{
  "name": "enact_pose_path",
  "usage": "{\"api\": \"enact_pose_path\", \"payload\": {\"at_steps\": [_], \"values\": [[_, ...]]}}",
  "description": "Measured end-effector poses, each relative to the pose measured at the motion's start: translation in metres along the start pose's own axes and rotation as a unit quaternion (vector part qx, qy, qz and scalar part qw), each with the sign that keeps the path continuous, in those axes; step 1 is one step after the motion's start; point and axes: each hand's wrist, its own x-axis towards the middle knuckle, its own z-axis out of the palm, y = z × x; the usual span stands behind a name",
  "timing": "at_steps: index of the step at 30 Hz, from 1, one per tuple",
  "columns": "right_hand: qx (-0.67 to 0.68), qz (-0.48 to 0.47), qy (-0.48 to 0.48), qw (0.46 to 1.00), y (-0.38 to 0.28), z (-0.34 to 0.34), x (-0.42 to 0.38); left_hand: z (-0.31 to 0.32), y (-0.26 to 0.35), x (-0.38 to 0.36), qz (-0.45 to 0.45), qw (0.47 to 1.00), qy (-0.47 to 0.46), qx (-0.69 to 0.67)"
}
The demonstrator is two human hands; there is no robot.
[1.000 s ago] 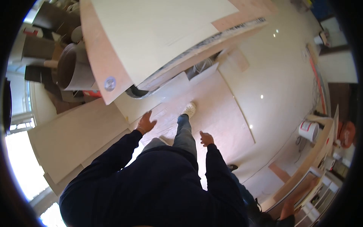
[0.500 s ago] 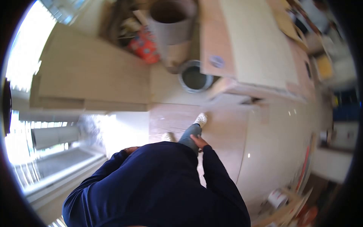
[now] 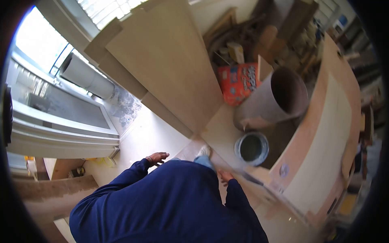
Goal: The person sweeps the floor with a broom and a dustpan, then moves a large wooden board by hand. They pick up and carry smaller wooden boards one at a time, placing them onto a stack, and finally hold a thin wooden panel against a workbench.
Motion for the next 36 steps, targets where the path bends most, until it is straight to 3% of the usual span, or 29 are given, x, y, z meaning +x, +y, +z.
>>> {"api": "enact_pose_path", "payload": {"at_steps": [2, 4, 5, 7, 11, 16, 21, 22, 24, 26, 28, 36], "values": [[-0.201, -0.013, 0.032, 0.979, -0.031, -0.04, 0.018, -0.024, 0.029, -0.008, 0.021, 0.996, 0.044, -0.079], [-0.266, -0.139, 0.025, 0.954, -0.023, -0.092, 0.108, -0.049, 0.05, -0.01, 0.077, 0.978, 0.096, -0.171], [-0.279, -0.142, 0.022, 0.949, -0.056, -0.095, 0.091, -0.064, 0.06, -0.01, 0.104, 0.965, 0.122, -0.209], [-0.001, -0.04, 0.093, 0.995, -0.136, -0.094, 0.025, -0.094, 0.082, -0.01, 0.155, 0.935, 0.166, -0.272], [0.047, -0.164, 0.129, 0.977, -0.212, -0.082, 0.012, -0.161, 0.143, -0.023, 0.267, 0.876, 0.227, -0.33], [0.054, -0.168, 0.138, 0.975, -0.247, -0.034, 0.015, -0.263, 0.206, -0.013, 0.392, 0.796, 0.317, -0.335], [-0.023, -0.181, 0.111, 0.977, -0.23, 0.002, 0.003, -0.327, 0.266, -0.031, 0.367, 0.742, 0.511, -0.232], [-0.026, -0.178, 0.111, 0.977, -0.23, 0.007, -0.007, -0.329, 0.273, -0.035, 0.364, 0.742, 0.512, -0.234], [-0.039, -0.131, 0.153, 0.979, -0.229, 0.016, -0.034, -0.329, 0.283, -0.04, 0.406, 0.719, 0.417, -0.38], [-0.01, -0.106, 0.14, 0.984, -0.215, 0.013, -0.034, -0.336, 0.278, -0.027, 0.401, 0.728, 0.395, -0.39], [0.003, -0.089, 0.145, 0.985, -0.202, 0.011, -0.032, -0.339, 0.275, -0.021, 0.451, 0.717, 0.353, -0.397], [0.041, -0.086, 0.177, 0.98, -0.194, -0.013, 0.002, -0.349, 0.265, -0.003, 0.477, 0.717, 0.351, -0.368]]}}
